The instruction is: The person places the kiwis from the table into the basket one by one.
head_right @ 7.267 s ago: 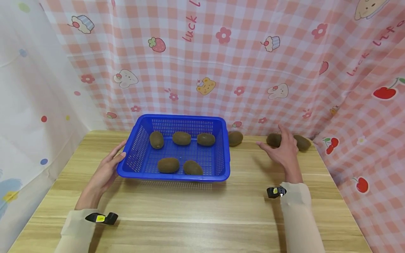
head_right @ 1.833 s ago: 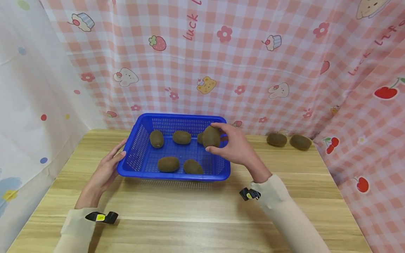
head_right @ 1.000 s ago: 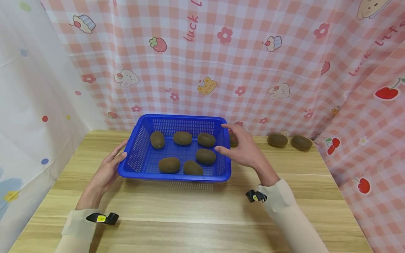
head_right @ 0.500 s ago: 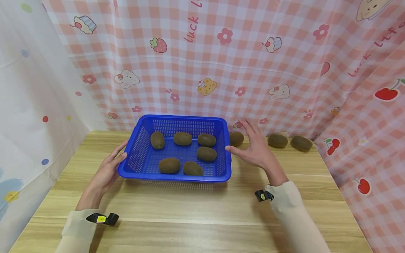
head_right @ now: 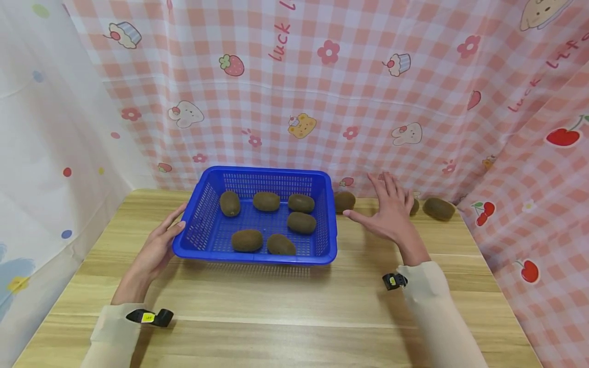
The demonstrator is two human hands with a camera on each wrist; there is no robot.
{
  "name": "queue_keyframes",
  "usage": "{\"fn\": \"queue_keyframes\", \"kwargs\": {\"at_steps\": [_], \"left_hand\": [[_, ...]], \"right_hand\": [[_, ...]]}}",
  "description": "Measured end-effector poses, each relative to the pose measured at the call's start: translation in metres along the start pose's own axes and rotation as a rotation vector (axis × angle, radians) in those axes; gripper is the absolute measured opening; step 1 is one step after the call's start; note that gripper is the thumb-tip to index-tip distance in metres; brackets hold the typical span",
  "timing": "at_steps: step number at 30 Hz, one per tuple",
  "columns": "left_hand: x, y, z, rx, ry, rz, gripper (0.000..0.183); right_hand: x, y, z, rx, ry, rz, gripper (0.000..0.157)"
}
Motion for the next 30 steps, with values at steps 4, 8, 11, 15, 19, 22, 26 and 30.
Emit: {"fn": "queue_keyframes", "kwargs": {"at_steps": [4, 8, 11, 15, 19, 22, 26, 30], "left_hand": [[0.000, 0.000, 0.000, 0.000, 0.002, 0.002, 0.062], [0.000, 0.000, 0.000, -0.002, 0.006, 0.005, 0.062], [0.000, 0.000, 0.000, -0.005, 0.008, 0.006, 0.063], [0.000, 0.000, 0.000, -0.002, 0.008, 0.006, 0.063], [-0.001, 0.000, 0.000, 0.017, 0.005, 0.006, 0.063], [-0.001, 0.000, 0.000, 0.023, 0.000, 0.004, 0.063], [-0.001, 0.000, -0.001, 0.021, -0.001, 0.005, 0.062], [-0.001, 0.000, 0.000, 0.035, 0.002, 0.006, 0.063]], "right_hand": [[-0.003, 0.014, -0.001, 0.011, 0.006, -0.018, 0.107], [-0.005, 0.025, 0.001, -0.002, 0.005, -0.048, 0.106], [-0.006, 0.032, 0.002, -0.011, 0.003, -0.079, 0.106], [-0.006, 0.043, 0.002, -0.009, 0.002, -0.110, 0.107], [-0.007, 0.056, 0.002, -0.013, 0.003, -0.131, 0.107], [-0.006, 0.065, 0.002, -0.018, 0.001, -0.161, 0.107], [-0.004, 0.077, 0.000, -0.047, -0.016, -0.213, 0.109], [-0.004, 0.089, -0.002, -0.085, -0.027, -0.257, 0.109]]}}
Point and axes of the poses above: each hand's wrist, its own x-axis away from the middle knuckle, its own z-axis out of the back of the hand, y = z × x, the point moved 4 cm from there along -x, towards the middle knuckle, and after that the axes turned 1 degree about -y, right-handed, at the moved point
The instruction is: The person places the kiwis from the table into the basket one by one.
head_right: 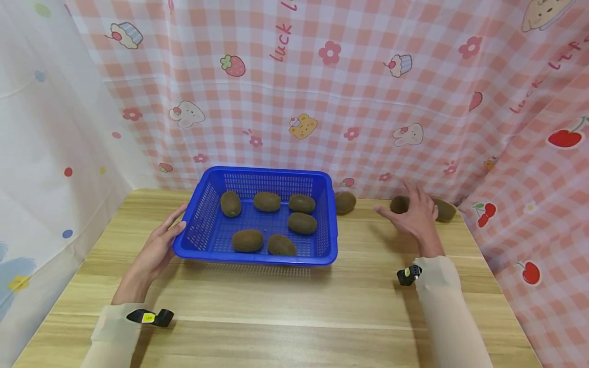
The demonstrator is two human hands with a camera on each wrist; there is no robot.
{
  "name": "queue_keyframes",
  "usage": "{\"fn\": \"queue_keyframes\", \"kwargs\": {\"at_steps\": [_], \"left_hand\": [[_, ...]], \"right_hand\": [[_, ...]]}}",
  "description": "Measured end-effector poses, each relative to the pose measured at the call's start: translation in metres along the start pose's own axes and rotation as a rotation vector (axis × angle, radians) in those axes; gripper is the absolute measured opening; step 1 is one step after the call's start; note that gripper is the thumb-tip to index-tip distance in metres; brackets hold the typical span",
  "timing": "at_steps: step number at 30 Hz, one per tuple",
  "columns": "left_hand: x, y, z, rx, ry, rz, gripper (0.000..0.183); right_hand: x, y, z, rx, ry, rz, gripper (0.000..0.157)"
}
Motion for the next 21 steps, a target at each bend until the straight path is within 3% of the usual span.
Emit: {"fn": "queue_keyframes", "kwargs": {"at_steps": [12, 21], "left_hand": [[0.000, -0.001, 0.000, 0.000, -0.002, 0.002, 0.063], [0.000, -0.001, 0.000, -0.008, -0.002, 0.001, 0.062]], "right_hand": [[-0.009, 0.035, -0.010, -0.103, -0.001, -0.130, 0.114], [-0.013, 0.048, -0.020, -0.141, 0.046, -0.160, 0.107]]}}
Point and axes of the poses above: each hand's wrist, its own x-axis away from the middle knuckle, its own z-axis out of the back of the hand, y = z × x, the point moved 4 cm from there along -x, towards the middle knuckle, and after that the axes turned 1 degree about -y, right-handed, at the moved point
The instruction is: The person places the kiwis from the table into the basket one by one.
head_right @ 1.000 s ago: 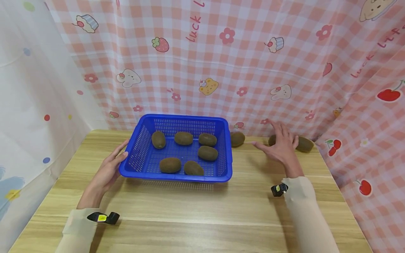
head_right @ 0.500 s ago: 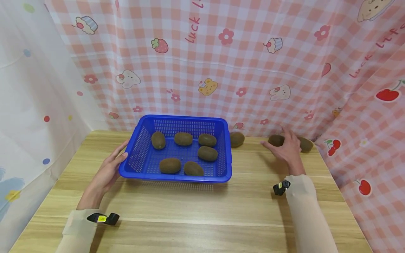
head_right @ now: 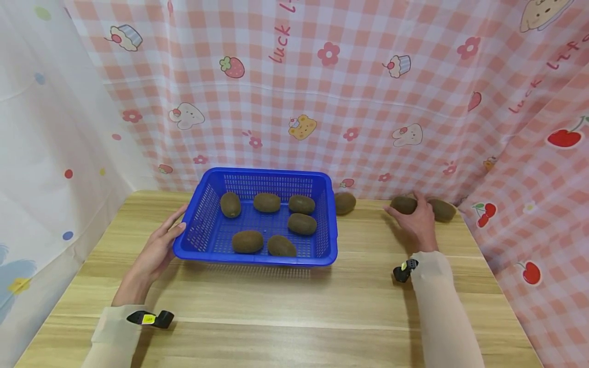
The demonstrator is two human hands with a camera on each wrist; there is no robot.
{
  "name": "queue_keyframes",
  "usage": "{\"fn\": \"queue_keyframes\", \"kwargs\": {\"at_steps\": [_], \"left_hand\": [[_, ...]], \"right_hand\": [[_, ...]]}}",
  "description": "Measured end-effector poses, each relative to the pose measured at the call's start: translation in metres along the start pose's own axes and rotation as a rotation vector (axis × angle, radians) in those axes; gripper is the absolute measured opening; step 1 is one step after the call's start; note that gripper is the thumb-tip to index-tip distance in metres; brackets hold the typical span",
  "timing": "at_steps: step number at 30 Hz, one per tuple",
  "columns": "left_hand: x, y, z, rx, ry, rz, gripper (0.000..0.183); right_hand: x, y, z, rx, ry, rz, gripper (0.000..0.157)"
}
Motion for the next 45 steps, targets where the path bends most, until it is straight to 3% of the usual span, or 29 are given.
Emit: {"fn": "queue_keyframes", "kwargs": {"at_steps": [7, 13, 24, 31, 45], "left_hand": [[0.001, 0.000, 0.000, -0.008, 0.000, -0.002, 0.061], [0.002, 0.001, 0.000, -0.021, 0.003, -0.002, 0.062], [0.000, 0.000, 0.000, -0.010, 0.003, -0.007, 0.061], [0.000, 0.000, 0.001, -0.010, 0.001, -0.008, 0.061], [-0.001, 0.000, 0.001, 0.004, -0.003, -0.006, 0.062]], "right_hand": [[-0.003, 0.004, -0.001, -0.011, 0.087, -0.018, 0.084], [-0.005, 0.006, -0.002, -0.010, 0.135, -0.036, 0.075], [0.000, 0.003, 0.001, -0.037, 0.153, -0.048, 0.077], [0.001, -0.002, 0.004, -0.060, 0.125, -0.064, 0.089], [0.013, -0.030, 0.008, -0.089, 0.160, 0.040, 0.082]]}}
Point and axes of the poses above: each hand's wrist, its own x-axis away from the middle knuckle, its own z-axis out of the back of the hand, y = z × x, the point moved 4 cm from there along -x, towards the middle knuckle, and after that the axes turned 1 degree about -y, right-handed, at the moved point
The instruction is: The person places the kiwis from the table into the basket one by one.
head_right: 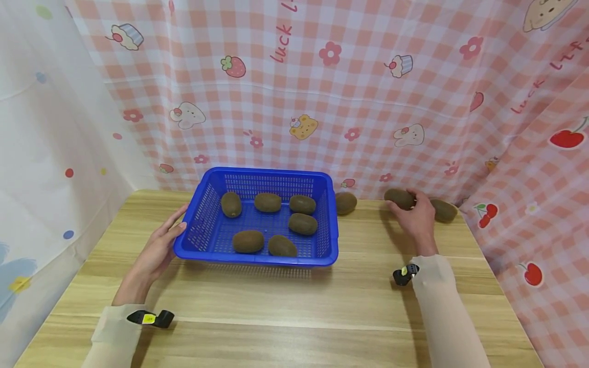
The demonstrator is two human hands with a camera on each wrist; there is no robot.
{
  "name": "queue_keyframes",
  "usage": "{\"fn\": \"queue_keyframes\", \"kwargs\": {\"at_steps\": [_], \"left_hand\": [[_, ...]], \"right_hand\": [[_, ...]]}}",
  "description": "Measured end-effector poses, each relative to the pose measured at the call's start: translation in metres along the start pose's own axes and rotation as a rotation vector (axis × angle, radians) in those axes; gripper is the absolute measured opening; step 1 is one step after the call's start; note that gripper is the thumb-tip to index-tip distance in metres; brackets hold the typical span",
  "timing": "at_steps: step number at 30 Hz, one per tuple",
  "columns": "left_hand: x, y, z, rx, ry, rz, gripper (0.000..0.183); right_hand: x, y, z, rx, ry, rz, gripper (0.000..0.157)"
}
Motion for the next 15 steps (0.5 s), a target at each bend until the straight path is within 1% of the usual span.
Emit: {"fn": "queue_keyframes", "kwargs": {"at_steps": [7, 15], "left_hand": [[0.001, -0.001, 0.000, -0.004, -0.004, 0.003, 0.062], [-0.001, 0.000, 0.000, 0.008, 0.001, 0.008, 0.061]], "right_hand": [[0.006, -0.010, 0.000, 0.006, 0.004, 0.048, 0.081], [0.013, -0.027, 0.000, -0.018, -0.030, 0.088, 0.082]]}}
Point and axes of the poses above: each hand's wrist, its own x-axis away from the middle knuckle, its own z-axis out of the back of the hand, y = z × x, the point moved 4 cm from there along -x, towards the middle knuckle, and after that the axes turned 1 degree about -y, right-handed, at the moved point
